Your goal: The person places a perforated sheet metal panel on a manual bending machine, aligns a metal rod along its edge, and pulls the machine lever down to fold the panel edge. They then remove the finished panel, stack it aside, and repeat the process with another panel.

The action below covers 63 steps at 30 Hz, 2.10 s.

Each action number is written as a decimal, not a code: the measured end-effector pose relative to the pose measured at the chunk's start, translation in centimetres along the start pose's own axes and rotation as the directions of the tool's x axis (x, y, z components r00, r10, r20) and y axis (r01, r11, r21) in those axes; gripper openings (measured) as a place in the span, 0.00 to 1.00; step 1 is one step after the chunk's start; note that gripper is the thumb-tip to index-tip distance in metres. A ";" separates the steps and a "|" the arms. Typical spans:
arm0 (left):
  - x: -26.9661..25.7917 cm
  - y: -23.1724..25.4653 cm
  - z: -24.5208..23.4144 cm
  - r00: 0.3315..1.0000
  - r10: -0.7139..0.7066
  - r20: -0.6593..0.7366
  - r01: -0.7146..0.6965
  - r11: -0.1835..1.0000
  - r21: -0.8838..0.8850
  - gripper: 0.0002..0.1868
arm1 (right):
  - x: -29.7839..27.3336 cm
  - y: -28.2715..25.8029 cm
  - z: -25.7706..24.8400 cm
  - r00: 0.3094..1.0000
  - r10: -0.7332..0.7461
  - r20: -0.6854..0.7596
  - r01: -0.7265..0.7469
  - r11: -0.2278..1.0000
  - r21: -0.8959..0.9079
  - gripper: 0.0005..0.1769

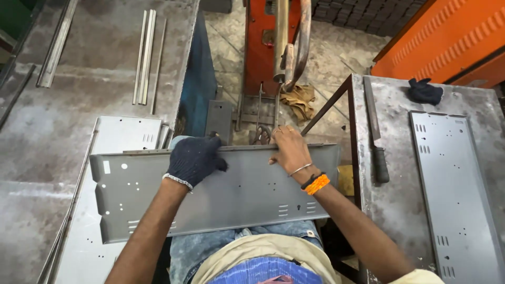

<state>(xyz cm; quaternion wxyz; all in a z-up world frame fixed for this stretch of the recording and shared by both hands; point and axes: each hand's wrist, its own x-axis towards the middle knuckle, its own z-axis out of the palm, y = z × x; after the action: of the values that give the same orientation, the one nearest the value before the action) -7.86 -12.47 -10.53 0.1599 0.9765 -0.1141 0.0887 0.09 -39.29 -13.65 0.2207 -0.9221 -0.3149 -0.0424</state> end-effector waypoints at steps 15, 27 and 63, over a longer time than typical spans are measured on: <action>-0.6 -2.6 0.1 0.992 -0.030 0.124 0.030 1.000 -0.004 0.18 | -2.1 4.0 -4.4 0.996 -0.088 0.028 0.092 0.985 -0.143 0.19; -10.5 -9.7 3.2 0.866 -0.496 -0.064 0.491 0.868 -0.074 0.11 | -18.6 14.9 -8.6 0.719 0.677 0.157 -0.610 0.723 -0.326 0.29; 7.1 22.3 19.0 0.815 0.230 0.533 0.560 -0.074 -0.825 0.15 | -23.5 17.5 -2.7 0.605 0.767 -0.213 -0.788 0.615 -0.024 0.13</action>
<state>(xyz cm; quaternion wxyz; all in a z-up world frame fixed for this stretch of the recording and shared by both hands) -4.08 -40.73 -20.27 0.7838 0.5324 -0.0493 -0.3158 -8.01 -65.98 -22.99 0.1912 -0.9702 0.1423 -0.0442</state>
